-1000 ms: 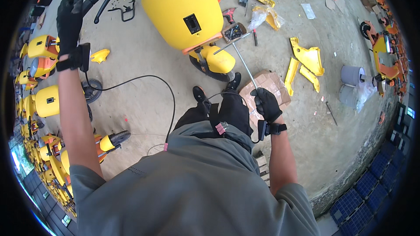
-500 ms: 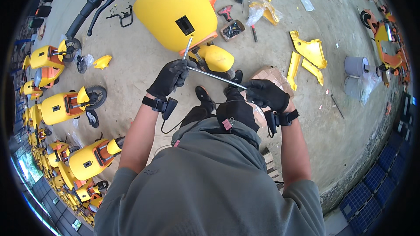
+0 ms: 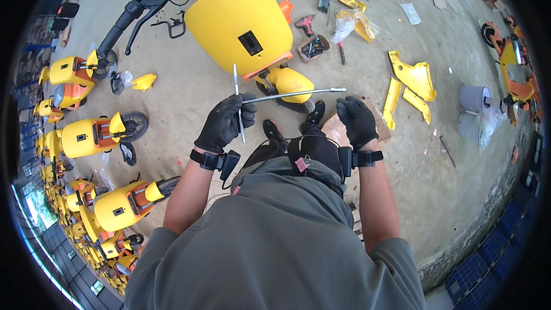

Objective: The person works on the front wheel and body panels of a yellow motorcycle. They use a hammer and a T-handle socket wrench to adjust and secure parts.

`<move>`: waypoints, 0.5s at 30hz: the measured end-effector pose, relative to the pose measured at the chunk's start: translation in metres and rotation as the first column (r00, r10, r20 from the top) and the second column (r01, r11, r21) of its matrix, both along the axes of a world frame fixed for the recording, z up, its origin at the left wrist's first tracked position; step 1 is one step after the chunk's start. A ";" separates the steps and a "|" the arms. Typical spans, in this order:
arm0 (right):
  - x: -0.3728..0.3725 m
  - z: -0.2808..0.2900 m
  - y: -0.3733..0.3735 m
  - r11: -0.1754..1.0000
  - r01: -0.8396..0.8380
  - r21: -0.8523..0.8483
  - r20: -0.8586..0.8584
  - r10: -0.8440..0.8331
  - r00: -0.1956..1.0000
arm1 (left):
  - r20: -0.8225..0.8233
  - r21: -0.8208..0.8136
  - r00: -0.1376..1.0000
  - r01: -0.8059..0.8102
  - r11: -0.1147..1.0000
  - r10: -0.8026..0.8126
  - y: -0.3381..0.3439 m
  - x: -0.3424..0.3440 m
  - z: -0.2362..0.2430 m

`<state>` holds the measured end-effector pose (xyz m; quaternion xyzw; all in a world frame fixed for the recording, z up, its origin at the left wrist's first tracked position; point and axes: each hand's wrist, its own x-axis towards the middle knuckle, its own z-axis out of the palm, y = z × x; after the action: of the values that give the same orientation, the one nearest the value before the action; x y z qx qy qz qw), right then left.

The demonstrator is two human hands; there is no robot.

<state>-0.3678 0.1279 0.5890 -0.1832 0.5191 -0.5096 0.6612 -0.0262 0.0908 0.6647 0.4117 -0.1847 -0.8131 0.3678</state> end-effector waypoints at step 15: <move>0.099 0.058 -0.017 0.852 -0.523 -0.037 -0.378 0.472 0.796 | 0.281 -0.313 0.924 0.344 0.885 -0.260 -0.005 -0.083 -0.009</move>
<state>-0.2689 0.1108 0.6465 -0.4480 0.5262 -0.3107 0.6526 -0.1088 0.0863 0.6560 0.3956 -0.4329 -0.7599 0.2803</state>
